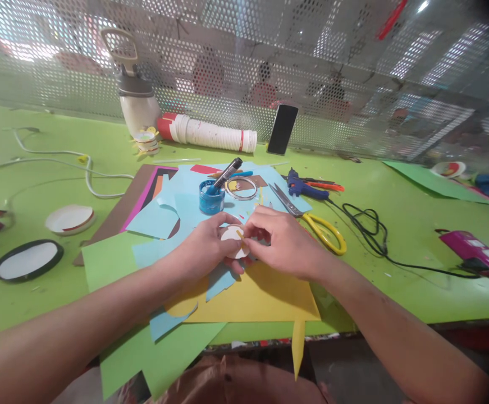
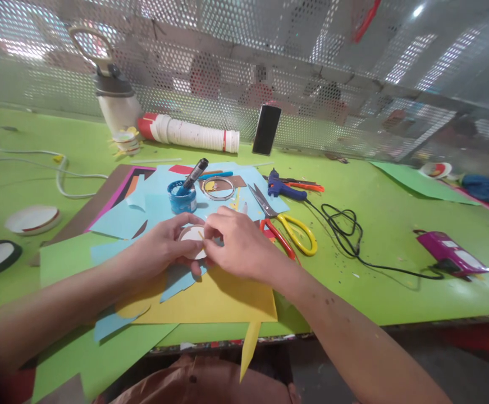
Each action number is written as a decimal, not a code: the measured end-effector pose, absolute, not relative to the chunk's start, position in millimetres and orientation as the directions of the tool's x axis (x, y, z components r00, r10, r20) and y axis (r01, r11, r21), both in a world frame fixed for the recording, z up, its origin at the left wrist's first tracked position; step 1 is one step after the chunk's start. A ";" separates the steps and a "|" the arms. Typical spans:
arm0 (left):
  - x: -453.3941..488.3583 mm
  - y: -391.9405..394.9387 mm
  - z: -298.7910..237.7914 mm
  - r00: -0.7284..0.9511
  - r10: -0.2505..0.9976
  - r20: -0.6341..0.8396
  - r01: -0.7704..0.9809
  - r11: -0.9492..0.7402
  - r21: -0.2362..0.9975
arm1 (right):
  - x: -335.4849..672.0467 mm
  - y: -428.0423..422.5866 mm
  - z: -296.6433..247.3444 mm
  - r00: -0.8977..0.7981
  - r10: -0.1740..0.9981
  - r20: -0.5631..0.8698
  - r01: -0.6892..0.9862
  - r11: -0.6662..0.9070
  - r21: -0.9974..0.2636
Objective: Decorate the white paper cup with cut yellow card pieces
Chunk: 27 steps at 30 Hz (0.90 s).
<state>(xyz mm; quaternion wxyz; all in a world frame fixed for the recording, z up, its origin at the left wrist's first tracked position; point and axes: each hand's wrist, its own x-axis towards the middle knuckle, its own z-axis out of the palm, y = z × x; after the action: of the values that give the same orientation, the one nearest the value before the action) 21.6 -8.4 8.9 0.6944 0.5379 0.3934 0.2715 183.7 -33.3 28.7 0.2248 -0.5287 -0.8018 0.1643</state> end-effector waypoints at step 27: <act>22.2 -10.5 11.1 0.609 0.746 -0.272 0.094 0.272 0.958 | 194.8 -23.6 31.9 -0.172 0.965 -0.197 0.749 -0.002 -0.662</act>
<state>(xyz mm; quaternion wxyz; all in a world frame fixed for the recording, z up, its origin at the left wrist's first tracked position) 22.2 -10.5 11.1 0.7029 0.5569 0.3768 0.2318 194.8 -23.6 31.9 0.1608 -0.6229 -0.6880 0.3358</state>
